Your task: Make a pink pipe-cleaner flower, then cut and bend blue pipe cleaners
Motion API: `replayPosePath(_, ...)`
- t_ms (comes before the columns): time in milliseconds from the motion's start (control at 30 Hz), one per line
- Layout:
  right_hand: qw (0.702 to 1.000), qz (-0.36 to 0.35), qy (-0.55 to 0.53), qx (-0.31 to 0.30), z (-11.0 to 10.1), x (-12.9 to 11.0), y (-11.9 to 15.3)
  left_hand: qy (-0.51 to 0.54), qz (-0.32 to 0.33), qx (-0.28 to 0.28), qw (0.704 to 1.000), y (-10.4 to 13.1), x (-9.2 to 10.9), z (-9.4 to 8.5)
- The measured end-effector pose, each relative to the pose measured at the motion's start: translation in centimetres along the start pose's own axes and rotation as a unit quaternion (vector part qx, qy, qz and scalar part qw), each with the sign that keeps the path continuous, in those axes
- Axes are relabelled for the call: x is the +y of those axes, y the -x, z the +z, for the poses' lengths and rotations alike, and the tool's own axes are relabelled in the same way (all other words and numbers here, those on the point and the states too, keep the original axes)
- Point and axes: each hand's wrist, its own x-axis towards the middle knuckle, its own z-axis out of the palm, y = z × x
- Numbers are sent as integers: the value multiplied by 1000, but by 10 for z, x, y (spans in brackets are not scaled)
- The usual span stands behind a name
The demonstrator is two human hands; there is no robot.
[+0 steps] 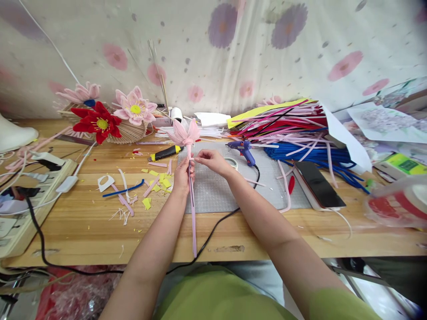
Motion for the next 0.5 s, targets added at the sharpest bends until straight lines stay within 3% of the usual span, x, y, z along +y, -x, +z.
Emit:
replayPosePath(133, 999, 8, -44, -21, 5, 5, 0, 99, -71, -14, 993, 3, 5, 3)
replayPosePath(300, 990, 51, -122, -51, 9, 7, 4, 184, -102, -56, 976, 7, 6, 2)
replayPosePath(500, 985, 66, -148, -58, 7, 6, 6, 127, -97, -62, 985, 7, 7, 0)
